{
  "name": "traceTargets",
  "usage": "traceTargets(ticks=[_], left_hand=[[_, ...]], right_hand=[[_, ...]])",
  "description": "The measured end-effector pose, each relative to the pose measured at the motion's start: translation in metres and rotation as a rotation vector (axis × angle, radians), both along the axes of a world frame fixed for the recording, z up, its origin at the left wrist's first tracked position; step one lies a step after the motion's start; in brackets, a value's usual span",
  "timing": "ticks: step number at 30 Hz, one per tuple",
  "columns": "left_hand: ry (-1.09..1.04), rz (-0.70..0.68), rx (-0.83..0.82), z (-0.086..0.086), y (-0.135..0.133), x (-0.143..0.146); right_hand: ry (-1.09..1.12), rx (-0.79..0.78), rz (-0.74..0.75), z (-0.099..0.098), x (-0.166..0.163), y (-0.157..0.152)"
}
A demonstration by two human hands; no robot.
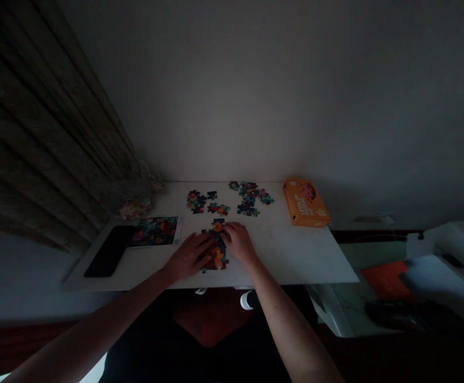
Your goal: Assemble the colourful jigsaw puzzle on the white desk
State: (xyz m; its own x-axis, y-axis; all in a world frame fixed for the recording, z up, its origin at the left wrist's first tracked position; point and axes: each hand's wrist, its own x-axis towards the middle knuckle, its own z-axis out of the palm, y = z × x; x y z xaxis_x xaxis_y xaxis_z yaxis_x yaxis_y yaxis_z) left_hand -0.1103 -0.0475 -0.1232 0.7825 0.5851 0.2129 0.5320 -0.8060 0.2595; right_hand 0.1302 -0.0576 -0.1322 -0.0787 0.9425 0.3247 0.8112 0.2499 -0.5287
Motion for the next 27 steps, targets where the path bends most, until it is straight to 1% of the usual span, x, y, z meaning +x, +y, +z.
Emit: traceTargets(ticks=[4, 6, 8, 12, 16, 19, 23, 27], left_hand=[[-0.006, -0.005, 0.000, -0.003, -0.002, 0.004], [-0.021, -0.009, 0.007, -0.003, -0.001, 0.005], [-0.024, -0.014, 0.009, -0.003, 0.000, 0.005], [-0.010, -0.001, 0.001, -0.001, 0.002, 0.005], [-0.014, 0.000, -0.007, -0.001, 0.001, 0.005], [-0.027, -0.002, -0.009, -0.001, 0.000, 0.004], [-0.028, 0.012, -0.018, 0.000, -0.001, 0.004], [-0.039, 0.027, -0.031, 0.001, -0.002, 0.005]], right_hand=[[0.076, -0.009, -0.017, -0.002, 0.002, 0.002], [0.135, -0.021, -0.026, -0.003, 0.005, 0.006], [0.143, -0.032, -0.032, -0.002, 0.009, 0.012], [0.035, -0.052, -0.082, 0.006, 0.013, 0.034], [-0.064, -0.101, -0.138, 0.017, 0.010, 0.067], [-0.138, -0.153, -0.125, 0.024, 0.002, 0.089], [-0.242, -0.245, -0.108, 0.030, -0.015, 0.106], [-0.289, -0.317, -0.190, 0.031, -0.028, 0.120]])
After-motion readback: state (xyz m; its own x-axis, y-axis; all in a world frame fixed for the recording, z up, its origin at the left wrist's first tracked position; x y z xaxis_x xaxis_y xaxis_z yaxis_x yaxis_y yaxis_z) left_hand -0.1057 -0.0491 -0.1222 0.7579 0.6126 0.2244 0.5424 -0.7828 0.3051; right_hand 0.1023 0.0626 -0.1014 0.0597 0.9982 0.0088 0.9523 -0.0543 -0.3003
